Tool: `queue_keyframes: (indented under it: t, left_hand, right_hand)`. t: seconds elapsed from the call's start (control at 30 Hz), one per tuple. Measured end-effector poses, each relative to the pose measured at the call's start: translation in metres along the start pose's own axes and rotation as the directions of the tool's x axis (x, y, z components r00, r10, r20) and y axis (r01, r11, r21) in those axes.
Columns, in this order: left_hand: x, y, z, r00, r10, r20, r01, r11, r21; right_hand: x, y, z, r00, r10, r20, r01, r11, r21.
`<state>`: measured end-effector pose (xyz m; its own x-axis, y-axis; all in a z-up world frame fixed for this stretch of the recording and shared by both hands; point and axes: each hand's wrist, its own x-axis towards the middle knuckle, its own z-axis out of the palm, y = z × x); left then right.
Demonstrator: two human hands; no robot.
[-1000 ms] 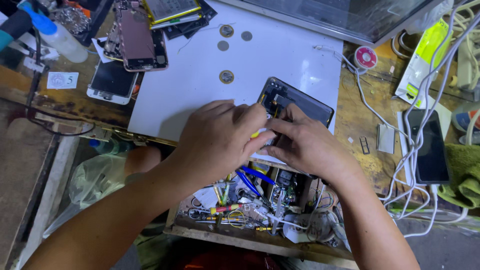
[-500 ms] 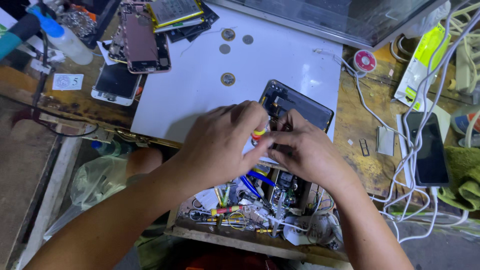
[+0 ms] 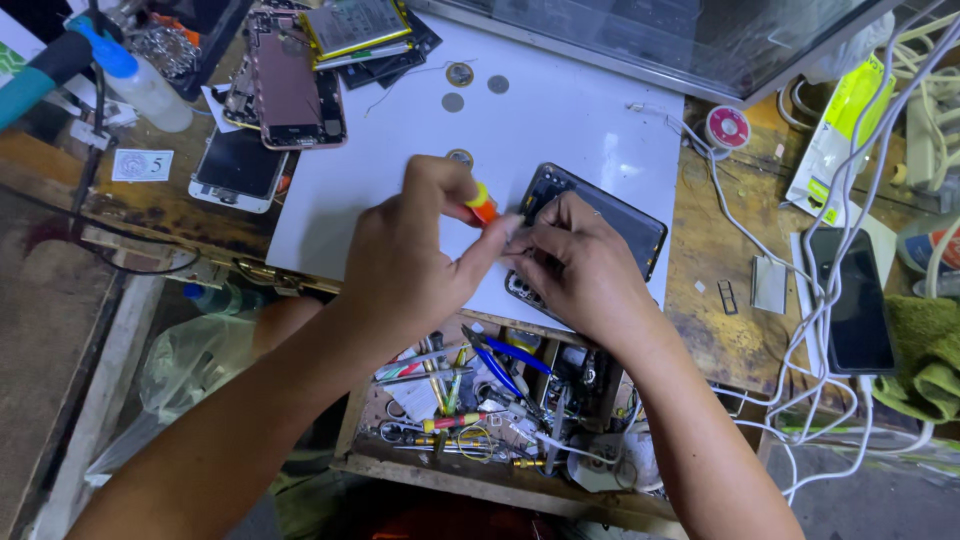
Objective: The person disassembles a smartphone on a cluttered workbench, using a screwdriver to remove screws and a metal spudger to pry out the motherboard. They then use pliers to manipulate a small component on the circuit board.
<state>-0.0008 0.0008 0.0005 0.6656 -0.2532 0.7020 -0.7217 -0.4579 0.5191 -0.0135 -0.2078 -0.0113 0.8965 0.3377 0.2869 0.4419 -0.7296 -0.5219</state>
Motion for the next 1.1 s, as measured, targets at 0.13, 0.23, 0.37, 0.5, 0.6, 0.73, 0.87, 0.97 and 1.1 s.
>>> queue_keyframes:
  t: [0.13,0.23,0.37,0.5,0.6,0.73,0.87,0.97,1.1]
  left_hand:
    - [0.000,-0.008,0.002,0.994,-0.102,-0.035,0.099,0.993,-0.069]
    - [0.004,-0.016,0.007,0.985,-0.170,0.027,0.172,0.977,-0.124]
    - [0.011,-0.020,0.015,0.949,-0.222,0.224,0.239,0.970,-0.049]
    - [0.014,-0.008,0.029,0.761,-0.376,0.528,0.318,0.926,0.201]
    - [0.005,0.007,0.034,0.791,-0.347,0.503,0.242,0.934,0.264]
    - [-0.008,0.017,0.042,0.846,-0.285,0.451,0.170,0.945,0.279]
    - [-0.014,0.016,0.046,0.871,-0.294,0.393,0.196,0.942,0.272]
    - [-0.011,0.008,0.048,0.880,-0.327,0.344,0.259,0.938,0.229]
    - [-0.004,-0.001,0.049,0.799,-0.462,0.384,0.483,0.874,0.047]
  right_hand:
    - [-0.003,0.000,-0.008,1.000,0.006,0.000,-0.006,1.000,-0.002]
    - [-0.019,0.004,-0.018,0.995,-0.008,-0.096,0.011,1.000,0.026]
    - [-0.053,0.010,-0.023,0.982,0.057,-0.181,-0.058,0.998,-0.002]
    - [-0.077,0.009,-0.013,0.972,0.108,-0.207,-0.116,0.993,-0.031]
    - [-0.084,0.008,-0.004,0.964,0.081,-0.252,-0.095,0.994,-0.045]
    - [-0.085,0.011,0.001,0.960,0.131,-0.246,-0.151,0.987,-0.062]
    - [-0.085,0.011,0.001,0.957,0.127,-0.260,-0.146,0.988,-0.056]
    - [-0.085,0.012,0.002,0.957,0.120,-0.263,-0.138,0.989,-0.048]
    - [-0.085,0.014,0.001,0.958,0.115,-0.263,-0.132,0.990,-0.047]
